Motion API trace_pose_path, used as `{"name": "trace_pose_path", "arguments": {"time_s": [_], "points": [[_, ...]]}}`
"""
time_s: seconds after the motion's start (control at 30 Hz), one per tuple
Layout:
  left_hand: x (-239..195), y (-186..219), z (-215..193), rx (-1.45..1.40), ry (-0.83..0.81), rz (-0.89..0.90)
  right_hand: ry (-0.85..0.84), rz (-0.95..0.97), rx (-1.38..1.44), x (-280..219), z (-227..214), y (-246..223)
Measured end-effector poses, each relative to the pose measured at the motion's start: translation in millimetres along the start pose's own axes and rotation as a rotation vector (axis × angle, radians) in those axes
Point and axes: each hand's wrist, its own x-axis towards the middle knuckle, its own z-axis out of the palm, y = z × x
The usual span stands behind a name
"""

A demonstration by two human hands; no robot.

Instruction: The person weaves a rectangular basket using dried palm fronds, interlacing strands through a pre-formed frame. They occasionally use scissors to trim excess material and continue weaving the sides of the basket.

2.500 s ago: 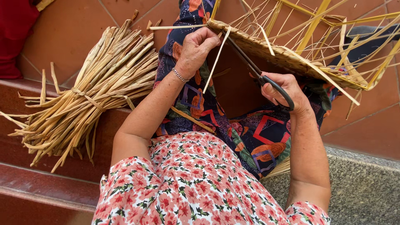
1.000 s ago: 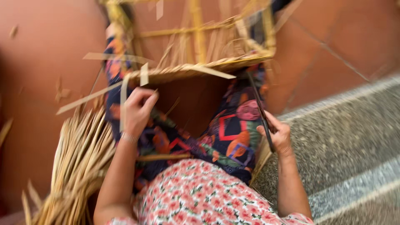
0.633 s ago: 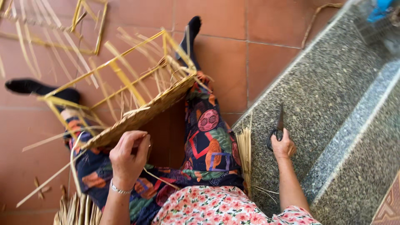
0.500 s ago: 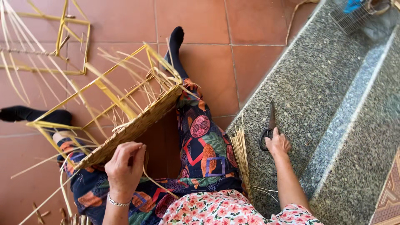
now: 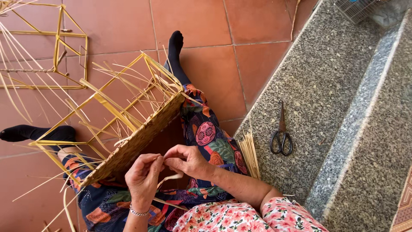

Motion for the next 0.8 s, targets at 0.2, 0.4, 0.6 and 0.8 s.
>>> {"name": "trace_pose_path", "arguments": {"time_s": [0.2,0.4,0.6,0.8], "points": [[2,-7,-22,0.051,0.015,0.075,-0.143,0.062,0.261,22,11,12],[5,6,-25,0.006,0.128,0.015,0.006,-0.405,-0.420,31,16,-22],[-3,44,-40,-0.119,0.370,0.268,0.054,-0.683,-0.786,25,10,-71],[-21,40,-46,-0.260,0.319,0.150,-0.037,-0.585,-1.332,-5,-45,-118]]}}
